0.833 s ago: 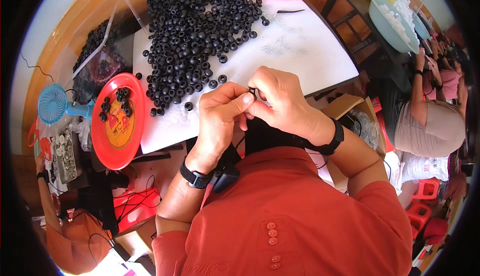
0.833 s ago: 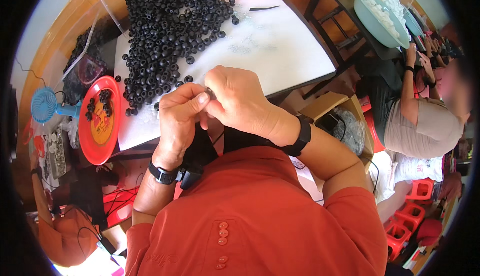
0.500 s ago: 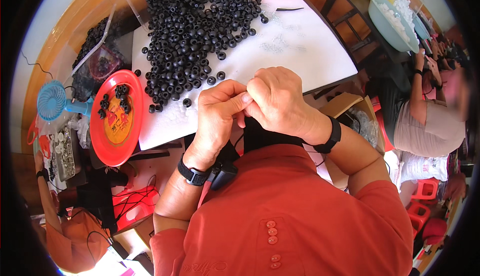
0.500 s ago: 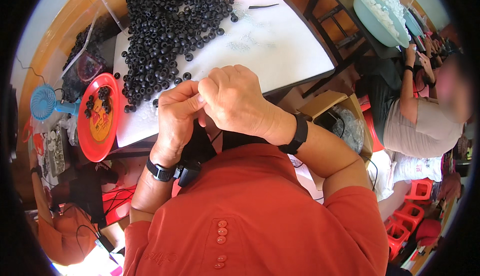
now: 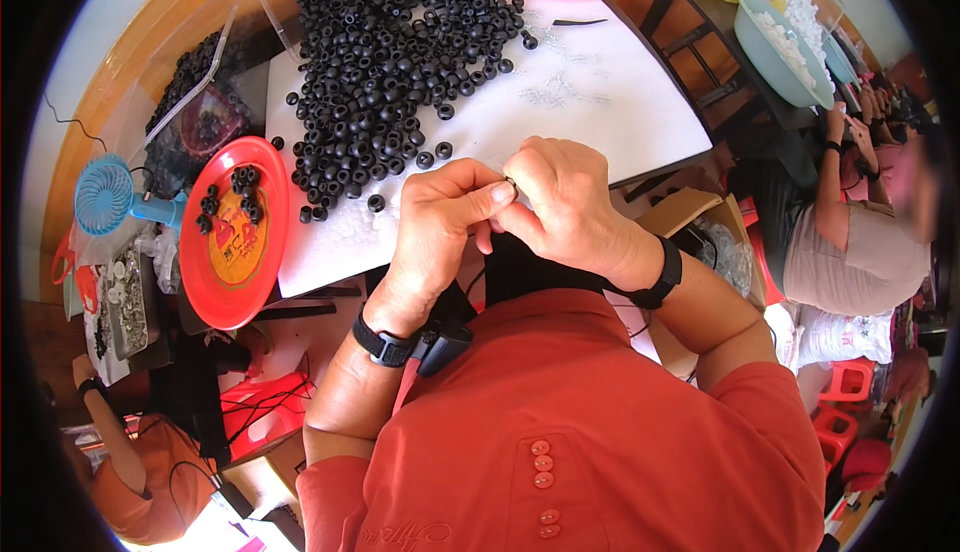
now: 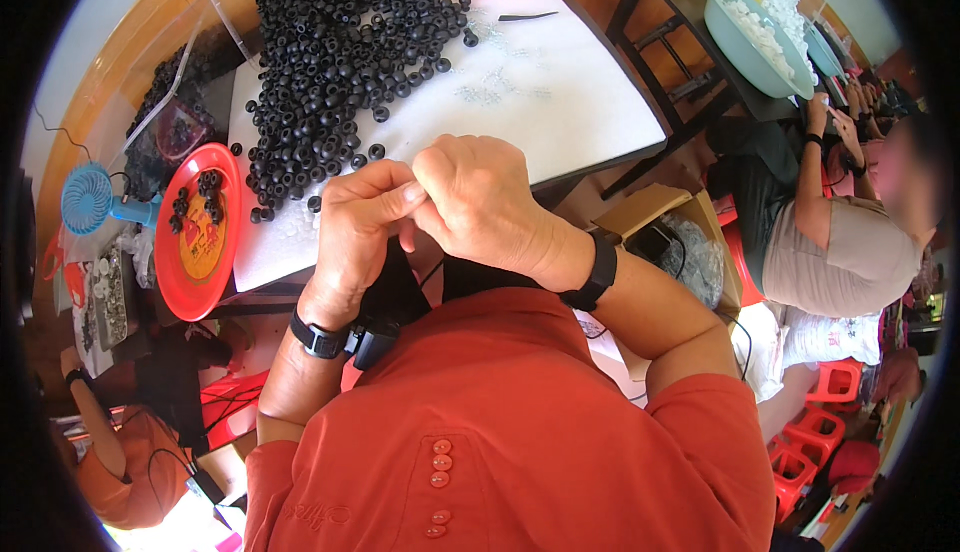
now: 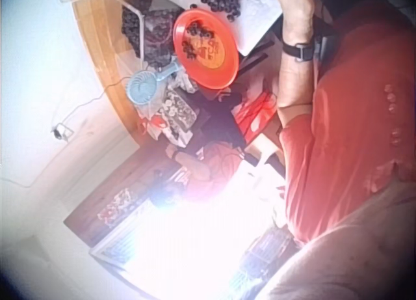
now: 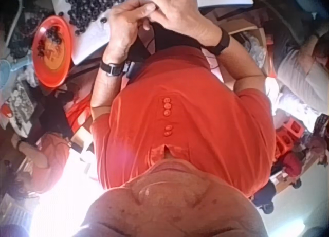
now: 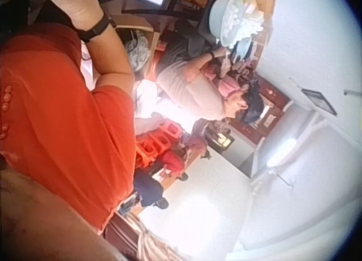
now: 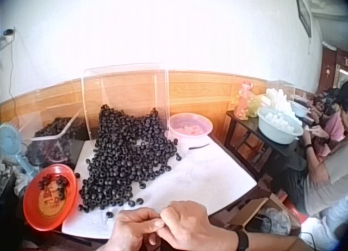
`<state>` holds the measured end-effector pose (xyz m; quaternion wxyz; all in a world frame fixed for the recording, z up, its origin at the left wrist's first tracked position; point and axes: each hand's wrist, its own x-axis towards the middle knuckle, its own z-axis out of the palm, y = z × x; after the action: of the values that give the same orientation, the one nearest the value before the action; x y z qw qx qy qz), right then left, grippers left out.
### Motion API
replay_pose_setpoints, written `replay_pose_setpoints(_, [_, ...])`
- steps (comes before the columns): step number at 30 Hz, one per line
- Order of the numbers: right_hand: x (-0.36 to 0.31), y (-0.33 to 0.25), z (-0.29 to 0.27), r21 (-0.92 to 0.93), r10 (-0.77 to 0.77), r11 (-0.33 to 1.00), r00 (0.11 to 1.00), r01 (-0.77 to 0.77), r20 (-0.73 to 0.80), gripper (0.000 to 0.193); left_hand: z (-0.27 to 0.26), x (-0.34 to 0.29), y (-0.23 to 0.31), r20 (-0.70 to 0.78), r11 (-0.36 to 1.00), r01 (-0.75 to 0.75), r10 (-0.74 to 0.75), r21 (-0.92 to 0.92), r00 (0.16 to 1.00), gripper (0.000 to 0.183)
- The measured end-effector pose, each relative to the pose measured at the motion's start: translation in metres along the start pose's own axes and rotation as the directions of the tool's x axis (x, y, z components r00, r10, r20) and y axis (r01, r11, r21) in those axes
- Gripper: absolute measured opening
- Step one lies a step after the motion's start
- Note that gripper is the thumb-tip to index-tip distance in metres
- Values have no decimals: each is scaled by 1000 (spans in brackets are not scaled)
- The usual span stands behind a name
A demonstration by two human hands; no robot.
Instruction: Manually assembling small black plastic or rubber components for shoes by snapping them together.
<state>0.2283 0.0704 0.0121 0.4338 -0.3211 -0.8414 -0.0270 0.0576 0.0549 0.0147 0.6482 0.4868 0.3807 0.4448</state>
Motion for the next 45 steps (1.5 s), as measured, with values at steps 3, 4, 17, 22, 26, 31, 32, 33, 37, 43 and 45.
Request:
replay_pose_setpoints(3, [2,4,-8,18,14,1000,999,-15,44,26,7,-3,-3,-27,999,-21,22,39,999,14])
replay_pose_setpoints(4, [2,6,-12,-29,61,998,991,-58,123,26,12,-5,-2,-76,998,-61,63,24,995,14])
replay_pose_setpoints(17, [20,16,-29,-231,300,951,791,-205,533,16,20,4,-12,130,508,-504,602,699,788,21])
replay_pose_setpoints(22, [25,15,-32,-280,415,910,719,-307,558,9,17,15,-12,246,459,-507,516,729,821,17])
replay_pose_setpoints(26, [28,23,-38,-185,468,875,682,-448,562,9,16,20,-10,294,401,-546,537,736,790,20])
replay_pose_setpoints(31, [22,35,-39,-25,444,857,712,-515,544,20,19,22,-8,342,328,-544,507,772,791,24])
replay_pose_setpoints(32, [22,36,-39,-22,446,855,712,-519,543,20,19,22,-8,345,327,-544,503,773,793,24])
replay_pose_setpoints(33, [23,37,-41,35,475,800,668,-599,574,20,19,23,-8,340,330,-538,499,776,797,25])
replay_pose_setpoints(37, [30,34,-43,50,525,747,635,-662,566,22,20,24,-11,328,338,-538,513,773,793,27])
replay_pose_setpoints(43, [21,47,-37,192,467,722,673,-664,573,23,21,28,-12,301,376,-532,522,759,798,27])
replay_pose_setpoints(45, [20,48,-39,201,461,719,673,-665,579,23,21,30,-8,311,365,-523,501,770,808,26])
